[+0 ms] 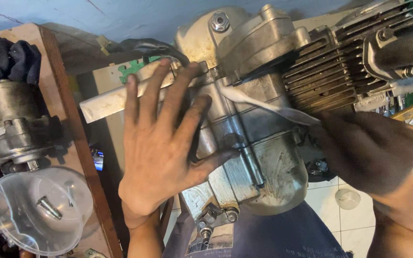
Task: The person cleans the exterior of a motorcycle engine using a wire brush and a metal scraper. They scrub the engine casing and fins with the brush, then use the scraper to remove residue from the surface.
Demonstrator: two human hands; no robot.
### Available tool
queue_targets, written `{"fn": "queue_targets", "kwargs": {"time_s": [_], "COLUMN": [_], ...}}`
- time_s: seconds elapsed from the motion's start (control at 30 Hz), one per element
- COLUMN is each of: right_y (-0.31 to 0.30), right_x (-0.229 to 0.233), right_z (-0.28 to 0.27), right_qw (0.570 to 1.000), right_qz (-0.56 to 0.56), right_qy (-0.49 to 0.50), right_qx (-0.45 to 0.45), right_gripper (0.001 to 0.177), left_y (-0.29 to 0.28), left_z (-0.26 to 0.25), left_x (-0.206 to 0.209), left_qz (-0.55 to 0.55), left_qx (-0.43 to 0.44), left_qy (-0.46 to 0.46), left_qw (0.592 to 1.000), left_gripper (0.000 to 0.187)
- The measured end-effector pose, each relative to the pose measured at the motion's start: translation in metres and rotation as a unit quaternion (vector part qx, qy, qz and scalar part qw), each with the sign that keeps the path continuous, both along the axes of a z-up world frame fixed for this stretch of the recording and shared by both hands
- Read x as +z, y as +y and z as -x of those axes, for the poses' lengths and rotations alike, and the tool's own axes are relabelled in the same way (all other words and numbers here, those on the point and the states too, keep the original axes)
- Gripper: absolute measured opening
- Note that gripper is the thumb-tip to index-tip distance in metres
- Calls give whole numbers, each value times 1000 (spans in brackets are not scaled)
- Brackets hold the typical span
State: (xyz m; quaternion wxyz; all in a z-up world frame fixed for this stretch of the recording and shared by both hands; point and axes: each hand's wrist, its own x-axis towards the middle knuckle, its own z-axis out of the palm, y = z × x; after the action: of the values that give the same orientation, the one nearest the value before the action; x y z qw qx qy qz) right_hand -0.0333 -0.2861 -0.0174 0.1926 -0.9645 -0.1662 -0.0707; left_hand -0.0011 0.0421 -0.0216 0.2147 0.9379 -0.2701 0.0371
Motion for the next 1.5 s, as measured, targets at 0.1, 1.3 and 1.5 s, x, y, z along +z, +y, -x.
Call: {"fn": "queue_targets", "kwargs": {"time_s": [0.1,1.3,1.5], "right_y": [25,61,49], "right_x": [9,29,32], "right_z": [-25,-29,-14], "right_qw": [982,988,983], "right_qz": [102,114,86], "right_qy": [-104,41,-95], "right_qx": [120,99,135], "right_gripper": [29,19,19], "left_y": [1,28,28], "left_z": [4,-1,-1], "left_x": [4,-8,-10], "left_qz": [-11,59,51], "left_qx": [40,69,79], "left_qy": [-18,-6,0], "left_qw": [999,996,996], "left_gripper": [92,84,79]}}
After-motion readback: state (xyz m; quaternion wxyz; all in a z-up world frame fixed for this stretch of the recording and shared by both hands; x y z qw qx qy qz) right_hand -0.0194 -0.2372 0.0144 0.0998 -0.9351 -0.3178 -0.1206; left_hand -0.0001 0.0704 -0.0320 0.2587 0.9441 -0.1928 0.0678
